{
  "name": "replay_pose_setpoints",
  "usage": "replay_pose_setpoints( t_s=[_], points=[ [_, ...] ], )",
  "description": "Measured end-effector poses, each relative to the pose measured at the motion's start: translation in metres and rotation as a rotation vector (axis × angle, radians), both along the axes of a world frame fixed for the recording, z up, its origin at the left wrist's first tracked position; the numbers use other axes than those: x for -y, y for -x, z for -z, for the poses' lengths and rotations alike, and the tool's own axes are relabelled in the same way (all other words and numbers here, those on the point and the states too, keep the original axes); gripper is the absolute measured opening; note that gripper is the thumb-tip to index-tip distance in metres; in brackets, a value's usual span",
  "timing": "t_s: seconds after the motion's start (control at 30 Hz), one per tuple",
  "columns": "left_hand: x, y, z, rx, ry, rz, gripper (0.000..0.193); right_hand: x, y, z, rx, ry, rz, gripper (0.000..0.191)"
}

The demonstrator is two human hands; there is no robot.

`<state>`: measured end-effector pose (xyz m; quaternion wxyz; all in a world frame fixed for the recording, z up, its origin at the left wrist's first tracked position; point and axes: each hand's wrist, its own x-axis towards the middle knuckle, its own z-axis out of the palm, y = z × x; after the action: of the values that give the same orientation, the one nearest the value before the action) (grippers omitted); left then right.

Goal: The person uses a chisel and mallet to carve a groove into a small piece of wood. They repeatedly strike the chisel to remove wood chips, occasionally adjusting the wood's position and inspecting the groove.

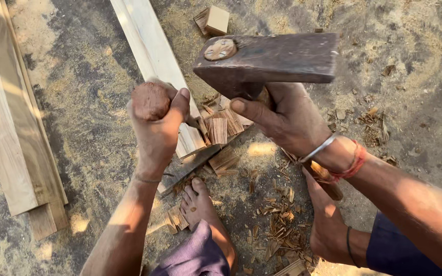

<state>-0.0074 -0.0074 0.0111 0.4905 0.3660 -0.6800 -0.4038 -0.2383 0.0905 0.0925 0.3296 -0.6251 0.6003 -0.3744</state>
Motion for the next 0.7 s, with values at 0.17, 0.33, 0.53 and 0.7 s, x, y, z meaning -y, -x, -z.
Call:
replay_pose_setpoints(
  t_s=[0.17,0.33,0.53,0.7],
  points=[
    [-0.002,0.017,-0.024,-0.029,-0.148,0.069,0.025,-0.006,-0.006,-0.024,0.382,0.012,-0.071,0.043],
    [-0.002,0.035,-0.027,0.189,-0.212,0.126,0.018,-0.012,-0.004,-0.024,0.417,-0.005,-0.12,0.035],
    [-0.008,0.036,-0.019,0.104,-0.13,0.165,0.012,-0.016,-0.006,-0.028,0.407,0.024,-0.124,0.037],
    [-0.015,0.035,-0.017,0.133,-0.094,0.149,0.012,-0.019,-0.016,-0.039,0.473,0.02,-0.077,0.038]
  ],
)
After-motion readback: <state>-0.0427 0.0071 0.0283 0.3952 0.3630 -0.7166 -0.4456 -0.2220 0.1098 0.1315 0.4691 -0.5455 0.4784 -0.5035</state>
